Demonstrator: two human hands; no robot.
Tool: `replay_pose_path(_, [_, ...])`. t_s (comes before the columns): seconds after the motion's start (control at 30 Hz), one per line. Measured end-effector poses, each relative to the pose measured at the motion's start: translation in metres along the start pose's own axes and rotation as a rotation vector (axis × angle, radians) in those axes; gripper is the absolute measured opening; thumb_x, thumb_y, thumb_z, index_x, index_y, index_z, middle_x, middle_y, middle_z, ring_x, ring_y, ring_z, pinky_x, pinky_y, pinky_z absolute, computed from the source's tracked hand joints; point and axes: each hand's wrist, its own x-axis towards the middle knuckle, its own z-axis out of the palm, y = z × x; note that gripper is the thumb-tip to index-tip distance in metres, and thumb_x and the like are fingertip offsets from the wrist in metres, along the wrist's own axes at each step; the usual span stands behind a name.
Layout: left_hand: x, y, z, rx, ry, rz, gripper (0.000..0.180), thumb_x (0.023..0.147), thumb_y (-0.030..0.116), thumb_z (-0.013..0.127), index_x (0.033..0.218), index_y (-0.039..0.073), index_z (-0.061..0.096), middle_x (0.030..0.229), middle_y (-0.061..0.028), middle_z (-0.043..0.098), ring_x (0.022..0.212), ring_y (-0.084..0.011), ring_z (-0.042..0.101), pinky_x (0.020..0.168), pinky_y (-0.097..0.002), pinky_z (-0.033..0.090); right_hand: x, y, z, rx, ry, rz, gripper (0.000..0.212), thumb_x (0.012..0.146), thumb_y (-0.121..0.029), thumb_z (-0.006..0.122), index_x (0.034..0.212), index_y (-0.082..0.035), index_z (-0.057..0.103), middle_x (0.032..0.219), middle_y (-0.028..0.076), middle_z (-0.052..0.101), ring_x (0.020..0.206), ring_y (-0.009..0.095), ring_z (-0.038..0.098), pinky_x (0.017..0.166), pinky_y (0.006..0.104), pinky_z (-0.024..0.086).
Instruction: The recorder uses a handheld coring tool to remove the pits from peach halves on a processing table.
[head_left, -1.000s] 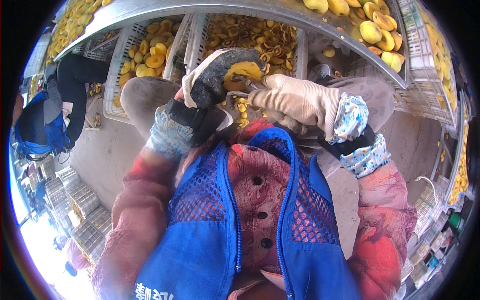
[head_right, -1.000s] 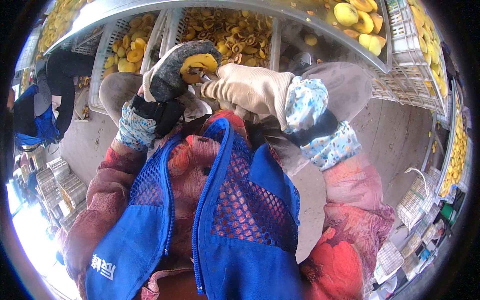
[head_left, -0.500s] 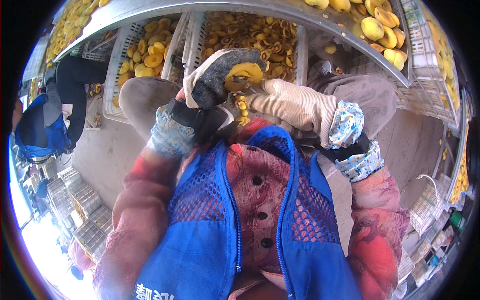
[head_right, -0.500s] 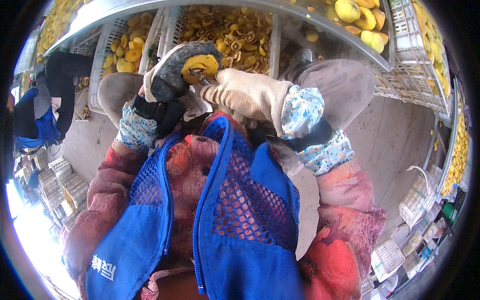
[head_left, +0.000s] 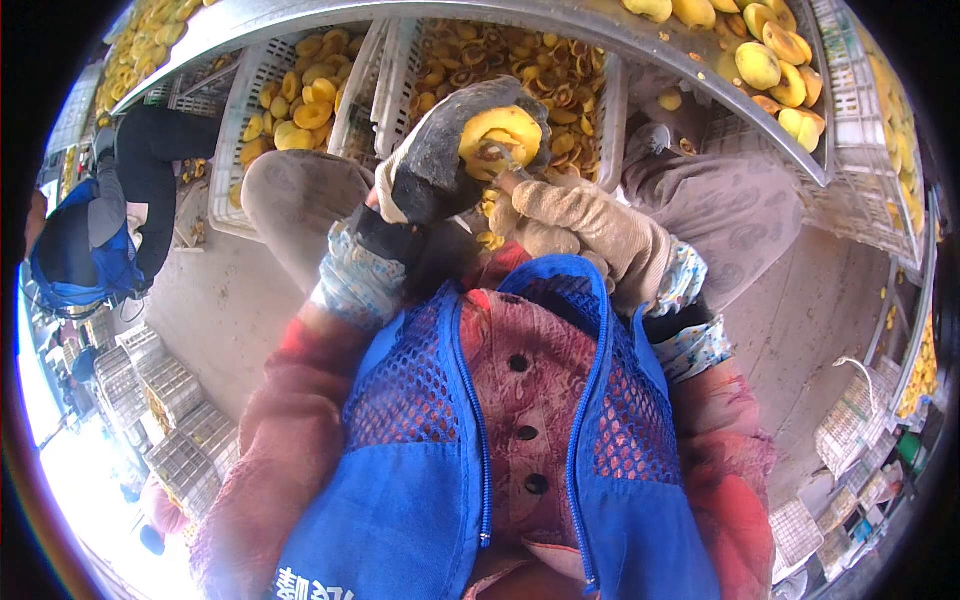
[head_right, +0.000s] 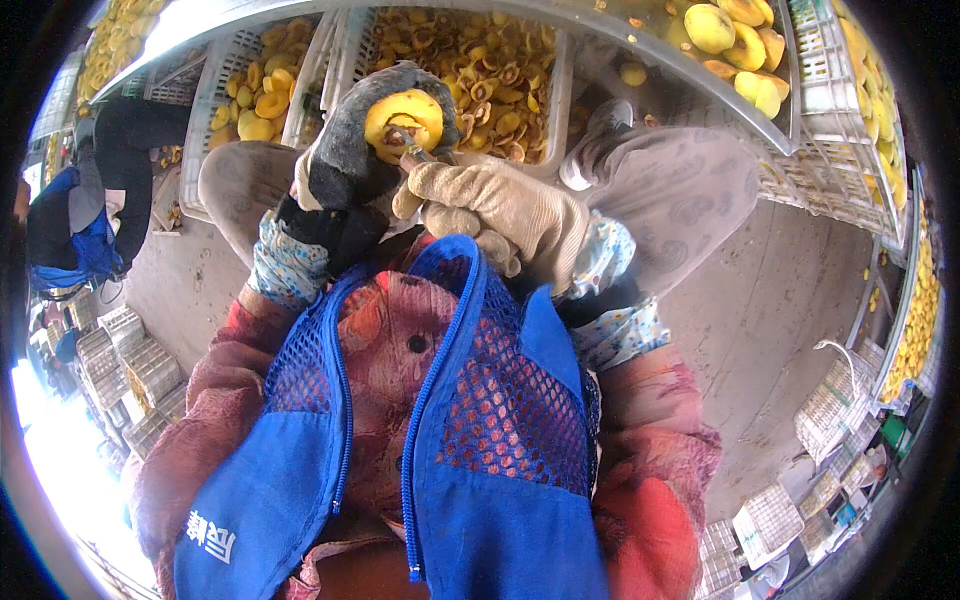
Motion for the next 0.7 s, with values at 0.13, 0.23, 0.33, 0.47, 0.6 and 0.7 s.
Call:
replay_pose_path(0.13, [0.019,0.028,0.049,-0.715,0.366,-0.262,0.042,0.096,0.040,0.051,0.116,0.004,0.056,0.104,-0.0158,0.066,0.091,-0.0286,0.068,0.081,-0.0410,0.056,0.006,0.013,0.004,0.054,0.172,-0.119,0.037,0.098,-0.037,0.054,0.094,0.000,0.063,0.062,-0.005,0.051,0.047,0.002,0.043,0.043,0.0186,0.034])
replay_pose_path(0.23, [0.016,0.047,0.061,-1.151,0.125,-0.159,0.046,0.097,0.046,0.047,0.119,0.006,0.057,0.110,-0.0155,0.065,0.101,-0.0300,0.063,0.091,-0.0442,0.051,0.005,0.018,0.002,0.288,0.085,-0.065,0.035,0.098,-0.035,0.056,0.094,-0.001,0.064,0.067,-0.004,0.053,0.051,0.002,0.045,0.048,0.0186,0.037])
replay_pose_path(0.33, [0.013,0.030,0.063,-1.377,0.075,-0.065,0.047,0.096,0.045,0.050,0.125,0.007,0.055,0.120,-0.0157,0.060,0.115,-0.0293,0.056,0.102,-0.0452,0.044,0.006,0.014,0.017,0.448,0.075,-0.096,0.034,0.097,-0.034,0.057,0.094,0.000,0.063,0.069,-0.004,0.054,0.051,0.002,0.045,0.048,0.0183,0.037])
replay_pose_path(0.47, [0.006,0.036,0.064,0.008,0.428,0.130,0.069,0.077,0.013,0.080,0.129,0.002,0.037,0.115,-0.0136,0.057,0.107,-0.0223,0.059,0.095,-0.0348,0.046,0.011,0.007,0.010,0.546,0.137,-0.171,0.034,0.098,-0.033,0.054,0.096,0.000,0.062,0.064,-0.003,0.049,0.043,0.003,0.039,0.038,0.0182,0.031])
replay_pose_path(0.6, [-0.004,0.053,0.051,0.457,0.519,0.131,0.060,0.075,0.013,0.081,0.120,0.000,0.044,0.104,-0.0117,0.060,0.096,-0.0223,0.061,0.085,-0.0327,0.050,0.020,0.000,-0.009,0.535,-0.085,-0.165,0.031,0.100,-0.032,0.049,0.095,-0.004,0.059,0.057,-0.004,0.043,0.037,0.005,0.035,0.030,0.0206,0.027])
replay_pose_path(0.7, [0.000,0.077,0.028,0.858,0.677,0.172,0.055,0.074,0.014,0.082,0.116,-0.001,0.051,0.097,-0.0119,0.062,0.087,-0.0226,0.063,0.079,-0.0332,0.053,0.023,0.001,-0.008,0.274,0.179,-0.188,0.028,0.098,-0.035,0.052,0.098,-0.008,0.059,0.055,-0.007,0.040,0.036,0.005,0.032,0.033,0.0216,0.025])
